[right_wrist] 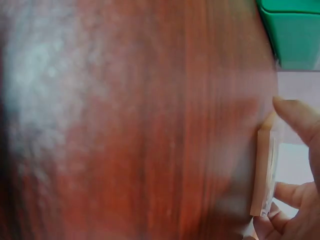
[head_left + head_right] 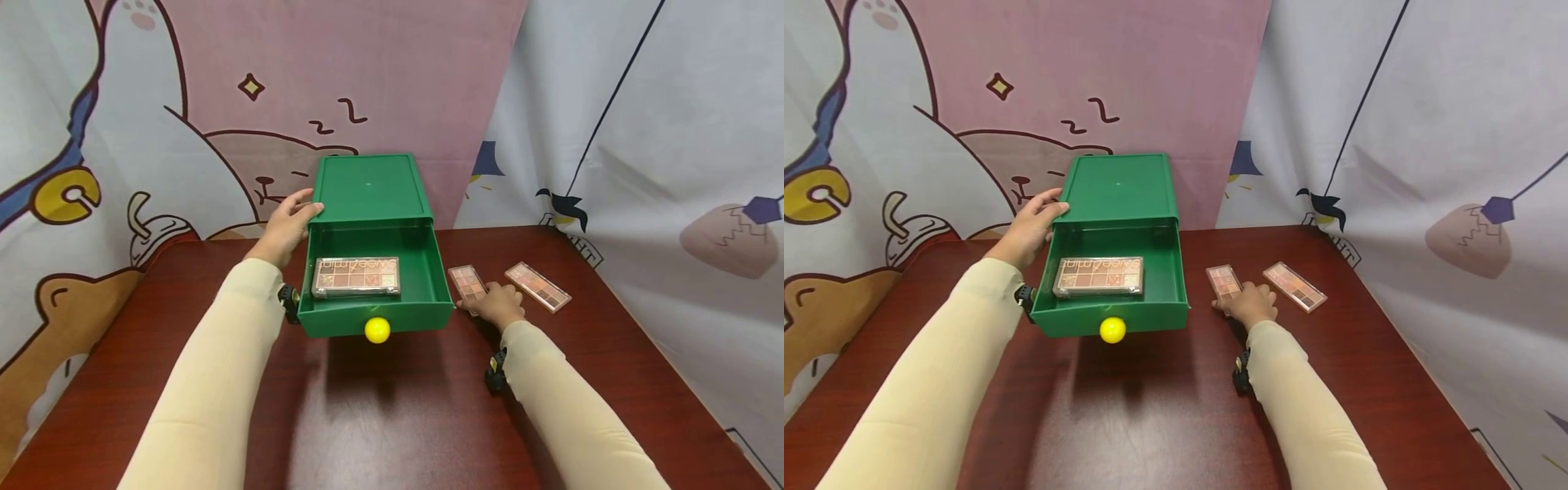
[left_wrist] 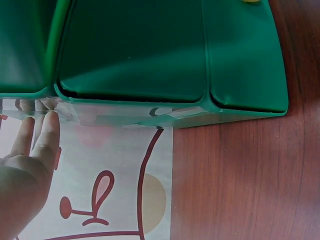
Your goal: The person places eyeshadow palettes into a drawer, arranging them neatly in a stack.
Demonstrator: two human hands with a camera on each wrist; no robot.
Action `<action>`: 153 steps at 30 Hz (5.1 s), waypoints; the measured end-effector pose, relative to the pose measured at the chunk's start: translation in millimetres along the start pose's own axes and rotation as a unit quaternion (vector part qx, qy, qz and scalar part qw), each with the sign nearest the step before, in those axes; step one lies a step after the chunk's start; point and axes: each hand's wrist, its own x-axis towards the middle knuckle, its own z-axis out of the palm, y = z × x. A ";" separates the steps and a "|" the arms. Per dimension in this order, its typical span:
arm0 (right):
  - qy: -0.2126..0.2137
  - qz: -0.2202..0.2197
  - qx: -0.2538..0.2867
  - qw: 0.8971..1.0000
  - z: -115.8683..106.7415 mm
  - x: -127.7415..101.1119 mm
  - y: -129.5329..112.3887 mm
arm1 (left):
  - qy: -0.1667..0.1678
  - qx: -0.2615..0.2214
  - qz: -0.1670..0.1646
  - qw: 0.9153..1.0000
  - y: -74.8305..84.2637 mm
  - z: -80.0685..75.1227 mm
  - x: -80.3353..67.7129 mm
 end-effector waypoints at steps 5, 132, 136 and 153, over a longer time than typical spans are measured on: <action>0.008 0.005 -0.019 1.000 0.3 -1.6 -4.4 | -0.004 -0.001 -0.001 1.000 0.8 -1.2 0.0; -0.123 -0.359 0.134 0.915 -131.1 -56.3 -185.5 | 0.005 0.013 -0.009 1.000 -5.2 -0.2 -1.3; -0.067 -0.319 0.216 0.920 -125.8 -35.2 -146.5 | 0.003 0.015 -0.004 1.000 -4.4 0.7 -1.7; 0.028 -0.185 0.160 0.969 -89.3 12.6 -2.0 | -0.001 0.000 -0.001 1.000 -4.6 4.7 -0.5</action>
